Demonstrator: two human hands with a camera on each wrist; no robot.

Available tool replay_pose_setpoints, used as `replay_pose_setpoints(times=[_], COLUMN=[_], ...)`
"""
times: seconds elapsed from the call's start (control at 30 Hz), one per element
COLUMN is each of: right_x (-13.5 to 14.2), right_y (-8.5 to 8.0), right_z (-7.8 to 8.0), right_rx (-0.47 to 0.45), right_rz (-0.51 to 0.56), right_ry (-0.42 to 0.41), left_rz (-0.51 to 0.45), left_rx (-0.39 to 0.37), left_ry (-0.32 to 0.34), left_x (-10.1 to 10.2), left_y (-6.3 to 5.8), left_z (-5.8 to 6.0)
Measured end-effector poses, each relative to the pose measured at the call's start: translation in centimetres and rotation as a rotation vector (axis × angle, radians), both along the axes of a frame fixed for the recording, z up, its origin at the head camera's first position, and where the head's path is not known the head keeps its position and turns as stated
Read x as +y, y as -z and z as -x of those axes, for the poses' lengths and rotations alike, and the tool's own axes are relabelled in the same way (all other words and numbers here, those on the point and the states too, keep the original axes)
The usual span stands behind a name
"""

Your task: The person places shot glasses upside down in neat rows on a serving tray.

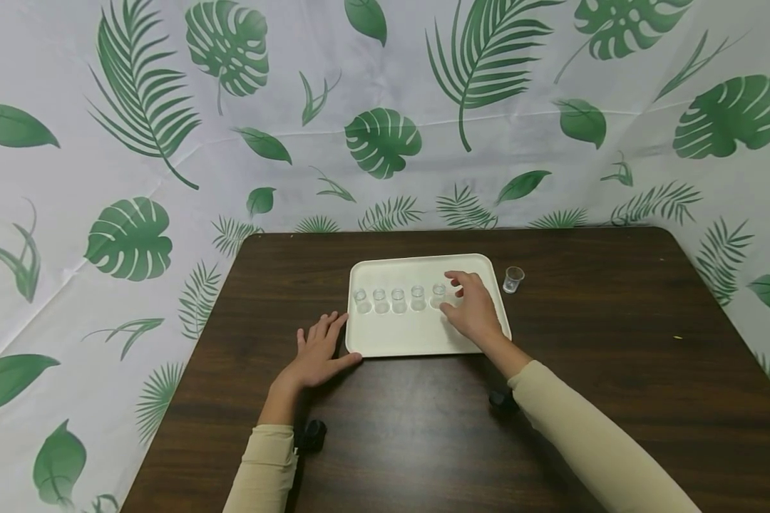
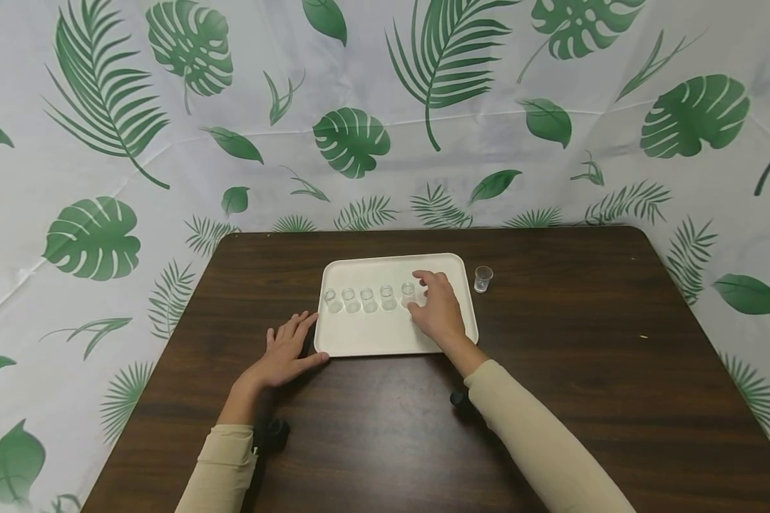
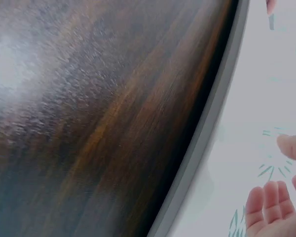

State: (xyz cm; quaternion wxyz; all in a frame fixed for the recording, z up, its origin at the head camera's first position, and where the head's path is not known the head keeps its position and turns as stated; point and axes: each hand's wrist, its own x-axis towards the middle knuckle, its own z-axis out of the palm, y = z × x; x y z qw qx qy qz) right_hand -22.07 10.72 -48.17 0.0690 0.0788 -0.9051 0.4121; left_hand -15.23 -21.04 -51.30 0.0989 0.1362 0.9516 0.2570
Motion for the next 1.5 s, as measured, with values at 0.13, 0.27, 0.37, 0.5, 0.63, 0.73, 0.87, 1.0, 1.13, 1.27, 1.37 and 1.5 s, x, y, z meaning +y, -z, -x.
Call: replay_pose_setpoints(times=[0.13,0.27,0.37,0.5,0.63,0.73,0.87,1.0,1.13,1.27,1.37,1.5], right_x=[0.8,2.2,3.5,5.2,6.8,7.7,8.8,9.7,10.4,10.9,11.1,11.3], right_y=[-0.5,-1.1,-1.4,-1.4,-1.2,-1.0,-0.7,-0.3,0.2,0.9,1.5,2.1], right_z=[-0.5,-1.0,-1.4,-1.7,-1.7,-1.6,-1.4,-1.0,-0.6,-0.1,0.5,1.2], right_rx=[0.013,0.022,0.054,0.108,0.132,0.114,0.059,-0.019,-0.101,-0.156,-0.167,-0.157], right_rz=[0.021,0.049,0.087,0.138,0.170,0.176,0.180,0.190,0.183,0.183,0.180,0.165], right_ry=[0.036,0.053,0.074,0.132,0.200,0.245,0.296,0.338,0.365,0.375,0.373,0.350], left_rz=[-0.006,-0.006,0.003,0.017,0.010,0.004,0.004,0.007,0.002,0.003,0.009,0.011], left_rx=[-0.001,0.000,-0.002,-0.015,-0.020,-0.014,-0.015,-0.017,-0.011,-0.014,-0.016,-0.018], left_ry=[-0.004,-0.004,0.000,-0.001,-0.006,-0.009,-0.012,-0.011,-0.010,-0.010,-0.008,-0.008], left_x=[0.0,0.0,0.1,0.2,0.2,0.1,0.0,0.1,0.0,0.0,0.0,0.0], left_y=[0.0,0.0,0.1,0.1,0.1,0.1,0.1,0.0,0.0,-0.1,-0.3,-0.2], left_z=[0.0,0.1,0.1,0.1,0.2,0.2,0.1,0.1,0.1,0.1,0.1,0.0])
